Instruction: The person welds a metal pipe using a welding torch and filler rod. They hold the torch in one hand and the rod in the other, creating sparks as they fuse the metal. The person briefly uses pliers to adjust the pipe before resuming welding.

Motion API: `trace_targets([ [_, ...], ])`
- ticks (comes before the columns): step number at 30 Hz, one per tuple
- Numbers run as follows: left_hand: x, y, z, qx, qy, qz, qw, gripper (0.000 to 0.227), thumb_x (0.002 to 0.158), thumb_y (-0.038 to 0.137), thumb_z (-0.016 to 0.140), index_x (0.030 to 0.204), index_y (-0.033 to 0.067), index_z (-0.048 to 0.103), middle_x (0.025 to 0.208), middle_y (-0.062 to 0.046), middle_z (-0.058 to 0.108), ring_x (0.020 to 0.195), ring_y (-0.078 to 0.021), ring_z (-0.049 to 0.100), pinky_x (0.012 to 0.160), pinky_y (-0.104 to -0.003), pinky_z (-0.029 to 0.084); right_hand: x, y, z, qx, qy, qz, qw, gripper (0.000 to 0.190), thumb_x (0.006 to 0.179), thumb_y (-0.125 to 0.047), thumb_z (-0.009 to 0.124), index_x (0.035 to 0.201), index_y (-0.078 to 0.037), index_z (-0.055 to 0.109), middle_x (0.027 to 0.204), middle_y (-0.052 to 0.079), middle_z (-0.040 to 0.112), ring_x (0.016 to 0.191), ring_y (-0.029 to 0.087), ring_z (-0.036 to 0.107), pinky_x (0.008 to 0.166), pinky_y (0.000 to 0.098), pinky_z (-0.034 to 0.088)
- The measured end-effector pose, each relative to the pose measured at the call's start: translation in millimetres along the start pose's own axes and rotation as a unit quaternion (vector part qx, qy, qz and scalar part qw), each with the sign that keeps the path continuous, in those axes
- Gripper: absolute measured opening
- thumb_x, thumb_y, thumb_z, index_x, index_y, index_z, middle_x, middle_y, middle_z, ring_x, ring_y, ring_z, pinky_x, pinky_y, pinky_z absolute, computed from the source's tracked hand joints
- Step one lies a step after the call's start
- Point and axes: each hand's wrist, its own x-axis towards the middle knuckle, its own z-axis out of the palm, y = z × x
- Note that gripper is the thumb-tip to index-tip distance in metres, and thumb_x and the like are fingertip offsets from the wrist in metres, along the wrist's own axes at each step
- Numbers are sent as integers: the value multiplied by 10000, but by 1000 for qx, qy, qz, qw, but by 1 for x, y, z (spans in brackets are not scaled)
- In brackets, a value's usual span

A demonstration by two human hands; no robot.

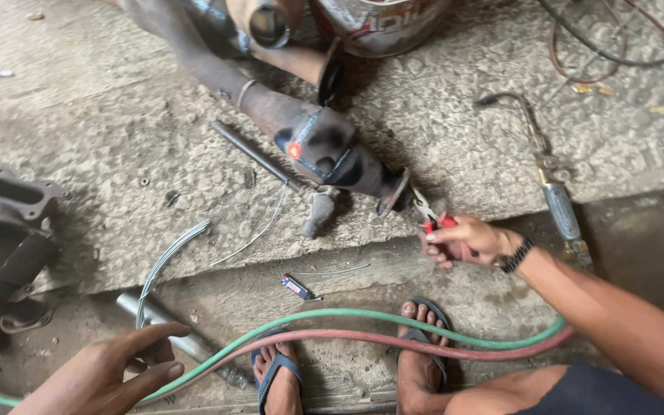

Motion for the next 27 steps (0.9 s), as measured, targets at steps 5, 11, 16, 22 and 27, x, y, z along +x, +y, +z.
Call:
trace_targets([
  [5, -13, -7, 5, -22, 32, -6, 999, 457, 783, 487, 728, 1236, 518, 671, 881, 228, 807, 799, 50, 746, 816, -142, 537, -14, 4, 27, -19, 163, -13, 986, 110, 980, -77, 533, 875, -54, 509, 703, 78, 513, 565, 178, 500, 437, 268, 435],
  [11, -23, -2, 2, -17, 32, -12, 999, 458, 800, 491, 705, 1250, 562, 661, 870, 233, 761, 717, 6, 674, 749, -157, 519, -23, 11, 50, -336, 318, -24, 886, 166, 955, -197, 591, 847, -72, 607, 666, 41, 568, 480, 137, 469, 444, 275, 458],
  [16, -24, -8, 5, -25, 46, 41, 998, 438, 797, 503, 688, 1234, 529, 678, 838, 226, 764, 774, 26, 725, 786, -171, 535, -12, 25, 90, -486, 329, -42, 808, 98, 929, -169, 597, 861, -100, 613, 660, 3, 627, 468, 107, 507, 433, 248, 504],
  [22, -24, -11, 1, 2, 22, -12, 1000, 550, 761, 586, 685, 1297, 614, 567, 1000, 276, 817, 911, 78, 789, 857, -140, 552, -34, -5, 110, -567, 333, -29, 753, 65, 929, -119, 573, 869, -100, 588, 628, -8, 628, 382, 66, 500, 344, 189, 485],
  [27, -8, -32, 14, -9, -2, -47, 999, 605, 723, 596, 773, 1288, 659, 567, 1050, 303, 794, 1027, 128, 826, 923, -134, 568, -66, -82, 159, -605, 396, 105, 683, 209, 890, -271, 640, 788, -128, 526, 643, 41, 704, 535, 178, 622, 595, 329, 434],
])
